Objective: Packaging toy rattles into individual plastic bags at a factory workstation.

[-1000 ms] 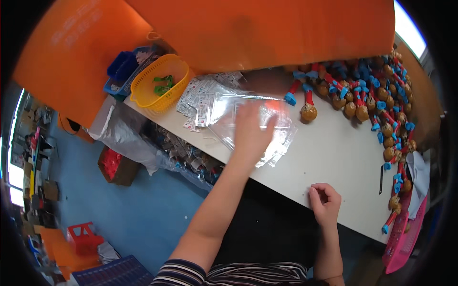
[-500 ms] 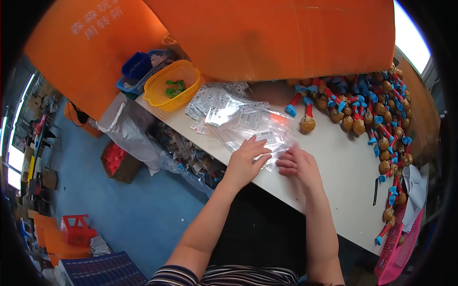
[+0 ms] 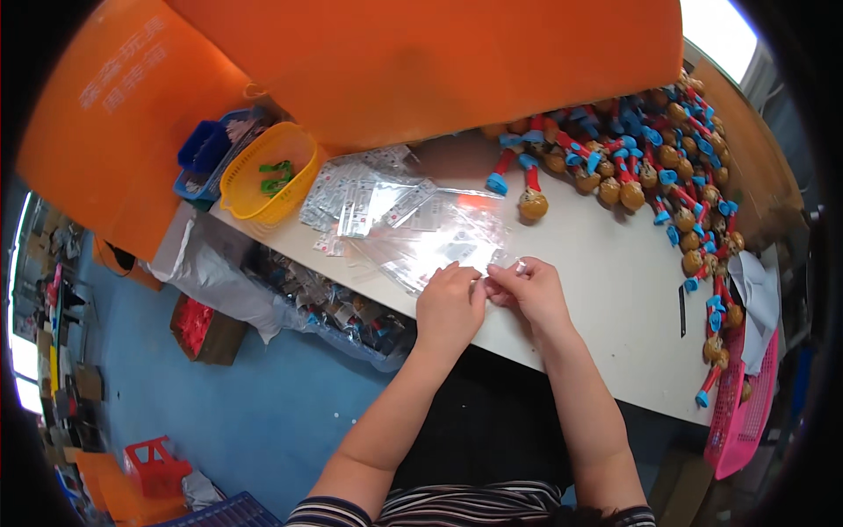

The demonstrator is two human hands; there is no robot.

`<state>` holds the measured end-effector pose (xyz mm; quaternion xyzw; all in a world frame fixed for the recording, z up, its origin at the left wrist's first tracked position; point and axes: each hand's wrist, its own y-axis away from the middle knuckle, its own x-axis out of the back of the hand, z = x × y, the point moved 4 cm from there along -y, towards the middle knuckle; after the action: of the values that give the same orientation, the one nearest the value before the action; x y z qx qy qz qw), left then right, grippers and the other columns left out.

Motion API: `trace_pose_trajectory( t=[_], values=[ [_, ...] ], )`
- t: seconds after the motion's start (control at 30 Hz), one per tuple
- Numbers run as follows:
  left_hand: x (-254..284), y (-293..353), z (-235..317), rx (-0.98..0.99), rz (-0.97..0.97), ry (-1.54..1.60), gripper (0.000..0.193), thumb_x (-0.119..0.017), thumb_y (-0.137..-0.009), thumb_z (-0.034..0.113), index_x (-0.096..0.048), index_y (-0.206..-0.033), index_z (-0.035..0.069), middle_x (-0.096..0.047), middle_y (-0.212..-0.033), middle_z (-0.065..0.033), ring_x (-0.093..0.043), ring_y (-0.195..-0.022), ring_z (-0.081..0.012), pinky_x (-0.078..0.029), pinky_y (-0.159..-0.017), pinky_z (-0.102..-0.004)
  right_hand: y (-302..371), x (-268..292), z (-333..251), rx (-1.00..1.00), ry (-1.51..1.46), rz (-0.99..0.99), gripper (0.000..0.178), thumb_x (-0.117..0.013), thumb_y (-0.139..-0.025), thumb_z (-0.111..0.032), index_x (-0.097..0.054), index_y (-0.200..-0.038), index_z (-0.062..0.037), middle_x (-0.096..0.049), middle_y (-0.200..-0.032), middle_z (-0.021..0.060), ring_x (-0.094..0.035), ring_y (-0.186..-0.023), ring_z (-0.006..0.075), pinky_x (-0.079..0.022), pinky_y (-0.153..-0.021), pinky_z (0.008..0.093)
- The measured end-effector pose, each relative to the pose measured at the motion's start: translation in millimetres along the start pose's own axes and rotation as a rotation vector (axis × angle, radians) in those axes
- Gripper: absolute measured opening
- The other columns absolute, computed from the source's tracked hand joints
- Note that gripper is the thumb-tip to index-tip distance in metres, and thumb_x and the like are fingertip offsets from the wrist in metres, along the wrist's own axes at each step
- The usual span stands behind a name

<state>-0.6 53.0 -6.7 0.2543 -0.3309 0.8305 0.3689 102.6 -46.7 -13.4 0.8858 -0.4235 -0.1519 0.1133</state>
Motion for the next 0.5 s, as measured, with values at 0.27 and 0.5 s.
trace_pose_trajectory(
  t=[0.27,0.5],
  values=[
    [4.5,1.5,2.3,-0.044,0.227,-0.1,0.008,-0.066,-0.079,0.005,-0.063,-0.087,0.004,-0.065,-0.082,-0.0113,-0.064,-0.073,-0.0295,-0.051,-0.066,-0.0387,2.9,17.8,-42.2,0.055,0.442,-0.065,0.02,-0.074,-0.086,-0.013,-0.063,-0.094,0.0018,-0.066,-0.074,0.0052,-0.063,-0.065,0.0093,-0.052,-0.058,0.0254],
    [-2.9,2.8,10.4,-0.13,0.146,-0.121,0.011,-0.067,-0.077,0.001,-0.061,-0.086,0.003,-0.06,-0.082,-0.011,-0.061,-0.069,-0.0295,-0.05,-0.063,-0.0375,-84.5,66.0,-88.4,0.997,1.391,0.183,0.029,-0.067,-0.081,-0.004,-0.064,-0.11,-0.0064,-0.061,-0.123,0.0097,-0.06,-0.108,0.0303,-0.052,-0.087,0.0371]
  ],
)
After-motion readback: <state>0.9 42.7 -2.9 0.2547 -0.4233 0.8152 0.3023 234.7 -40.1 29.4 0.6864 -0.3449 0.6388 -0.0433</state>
